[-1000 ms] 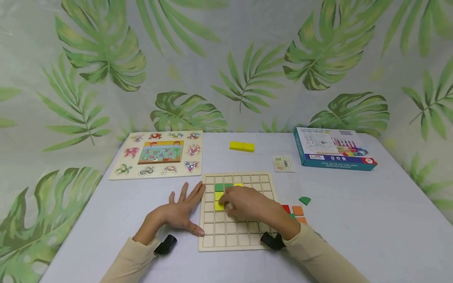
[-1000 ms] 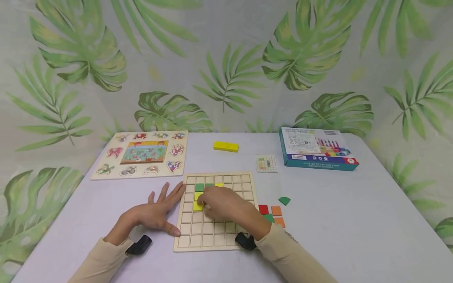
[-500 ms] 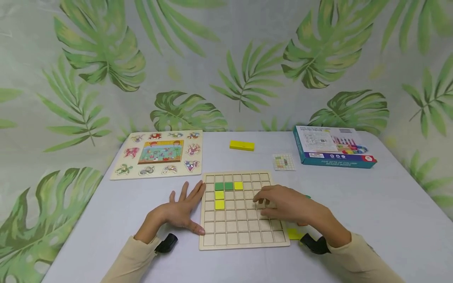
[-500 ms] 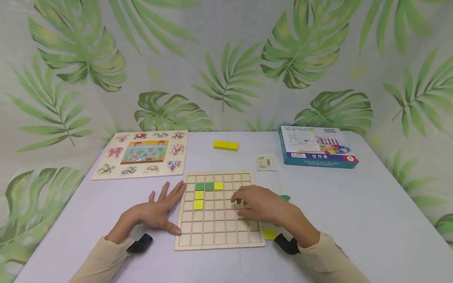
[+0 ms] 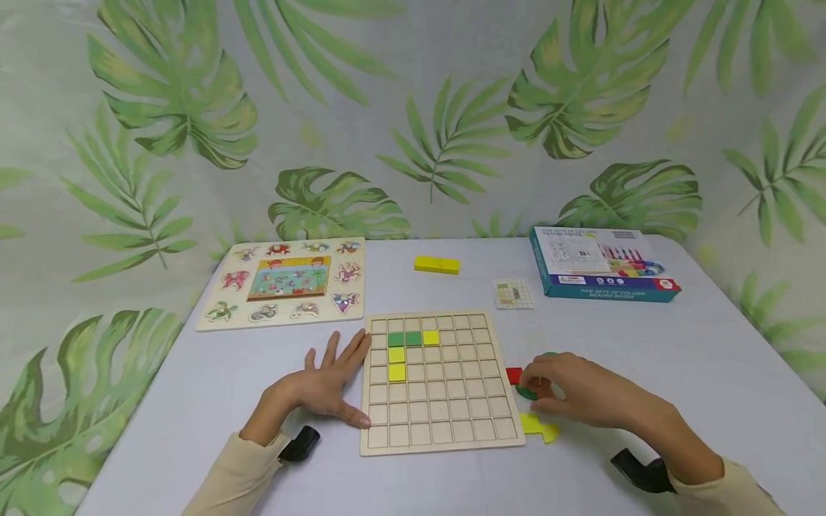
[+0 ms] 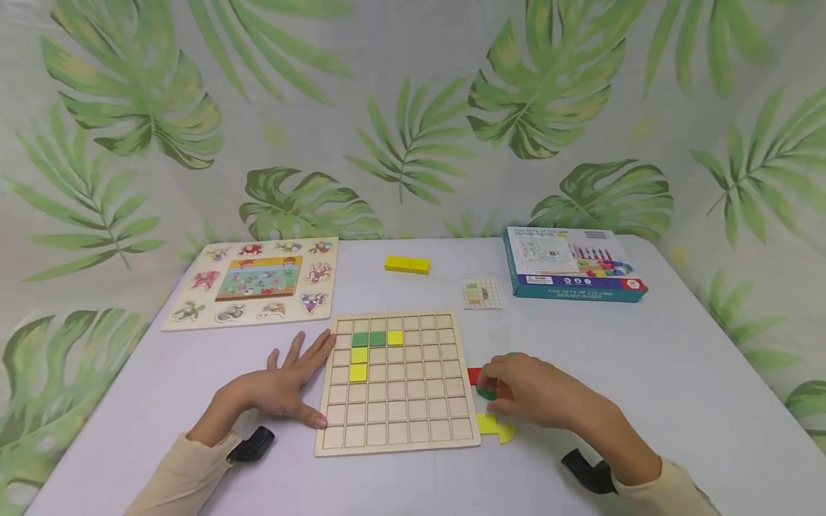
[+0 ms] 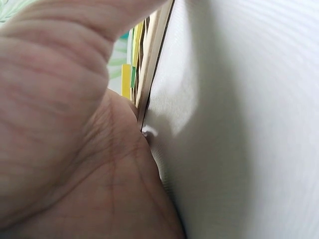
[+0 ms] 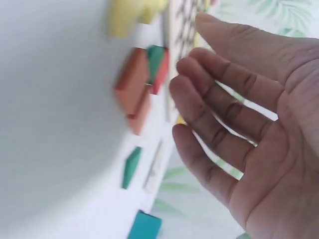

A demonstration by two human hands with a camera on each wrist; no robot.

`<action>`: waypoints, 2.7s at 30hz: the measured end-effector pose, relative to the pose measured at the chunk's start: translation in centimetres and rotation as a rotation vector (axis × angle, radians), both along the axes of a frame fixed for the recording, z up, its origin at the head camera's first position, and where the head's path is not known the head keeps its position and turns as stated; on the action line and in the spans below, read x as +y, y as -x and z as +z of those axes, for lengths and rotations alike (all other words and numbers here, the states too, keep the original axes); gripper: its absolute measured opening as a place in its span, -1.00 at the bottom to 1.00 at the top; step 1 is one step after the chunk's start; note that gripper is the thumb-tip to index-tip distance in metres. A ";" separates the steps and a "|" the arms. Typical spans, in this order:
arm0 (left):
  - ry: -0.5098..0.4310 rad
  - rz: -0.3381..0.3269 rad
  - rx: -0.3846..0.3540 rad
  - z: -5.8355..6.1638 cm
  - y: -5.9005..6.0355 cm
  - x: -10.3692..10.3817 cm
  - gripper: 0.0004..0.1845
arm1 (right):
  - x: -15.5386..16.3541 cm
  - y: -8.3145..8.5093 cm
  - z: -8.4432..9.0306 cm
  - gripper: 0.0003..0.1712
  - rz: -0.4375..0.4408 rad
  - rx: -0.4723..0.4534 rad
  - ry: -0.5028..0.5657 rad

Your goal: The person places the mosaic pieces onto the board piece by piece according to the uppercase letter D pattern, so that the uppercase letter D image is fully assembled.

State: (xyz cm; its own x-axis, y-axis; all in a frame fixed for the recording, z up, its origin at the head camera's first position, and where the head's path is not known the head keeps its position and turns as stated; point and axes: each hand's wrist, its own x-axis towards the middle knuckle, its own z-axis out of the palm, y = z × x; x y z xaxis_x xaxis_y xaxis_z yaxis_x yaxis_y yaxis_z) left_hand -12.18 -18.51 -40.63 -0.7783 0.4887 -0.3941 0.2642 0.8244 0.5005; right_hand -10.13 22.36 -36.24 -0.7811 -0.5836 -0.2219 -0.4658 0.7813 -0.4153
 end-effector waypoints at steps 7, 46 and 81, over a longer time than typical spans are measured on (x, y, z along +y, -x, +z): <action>-0.004 -0.003 0.005 0.0 -0.1 -0.1 0.49 | 1.0 -0.3 -1.8 -0.76 0.087 -0.080 0.139; 0.018 -0.001 -0.005 -0.2 0.1 -0.1 0.39 | 0.6 0.0 -1.4 -0.75 0.091 0.026 -0.002; 0.029 -0.001 0.008 -0.4 0.3 0.1 0.40 | -14.8 3.3 -1.0 -0.81 0.317 0.264 0.047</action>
